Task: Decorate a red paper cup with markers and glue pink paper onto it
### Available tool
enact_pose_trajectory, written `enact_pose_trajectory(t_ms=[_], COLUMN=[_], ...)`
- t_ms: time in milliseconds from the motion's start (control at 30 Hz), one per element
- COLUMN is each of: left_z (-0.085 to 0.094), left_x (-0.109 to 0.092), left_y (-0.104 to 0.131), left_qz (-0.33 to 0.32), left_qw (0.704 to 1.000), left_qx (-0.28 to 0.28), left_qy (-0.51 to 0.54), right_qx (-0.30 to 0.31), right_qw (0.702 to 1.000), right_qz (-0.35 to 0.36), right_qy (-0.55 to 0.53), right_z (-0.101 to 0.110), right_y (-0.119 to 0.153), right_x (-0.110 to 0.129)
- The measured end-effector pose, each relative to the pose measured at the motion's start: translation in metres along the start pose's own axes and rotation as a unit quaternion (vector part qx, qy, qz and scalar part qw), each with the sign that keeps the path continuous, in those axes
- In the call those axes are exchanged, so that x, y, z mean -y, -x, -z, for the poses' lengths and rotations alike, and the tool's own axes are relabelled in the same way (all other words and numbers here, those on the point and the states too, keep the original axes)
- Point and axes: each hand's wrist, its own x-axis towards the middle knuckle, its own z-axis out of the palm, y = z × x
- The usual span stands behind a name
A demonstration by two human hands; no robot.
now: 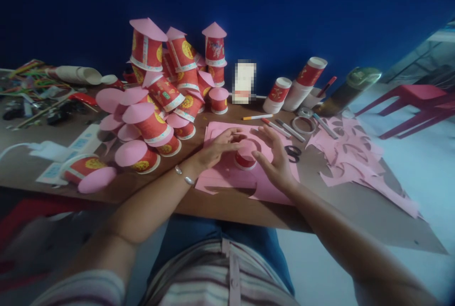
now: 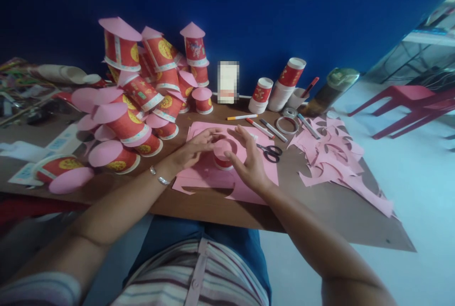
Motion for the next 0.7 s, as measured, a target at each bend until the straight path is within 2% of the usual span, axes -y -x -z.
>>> enact_pose_trajectory(t_ms=[133,233,333,433,533,600,700], left_z=[0.008,0.002,-0.009,-0.012,-0.002,0.005,0.01], left_x=[-0.001,-0.003,-0.003,0.003,0.016,0.024,0.03], left_y=[-0.001,0.003,0.007,0.004,-0.007,-0.014,-0.02], left_qz=[-0.004,-0.026,-0.036,-0.083,-0.139,-0.141,-0.12], left_qw=[0.991,0.971,0.954,0.95,0.933,0.919,0.901], left_qx=[0.058,0.055,0.044,-0.017,-0.1,-0.141,-0.166], left_qy=[-0.117,-0.231,-0.296,-0.299,-0.316,-0.34,-0.383], right_qx=[-0.003,0.002,0.012,0.015,0.015,0.021,0.031], right_qw=[1.0,1.0,1.0,1.0,0.999,0.999,0.998], right_qz=[-0.01,-0.018,-0.013,-0.012,-0.016,-0.016,-0.031], right_qy=[0.0,0.007,0.015,0.022,0.033,0.033,0.037], right_z=[0.002,0.003,0.005,0.008,0.01,0.008,0.002], right_y=[0.001,0.002,-0.001,-0.009,-0.022,-0.03,-0.04], right_x=[-0.004,-0.003,0.002,0.009,0.012,0.009,0.0])
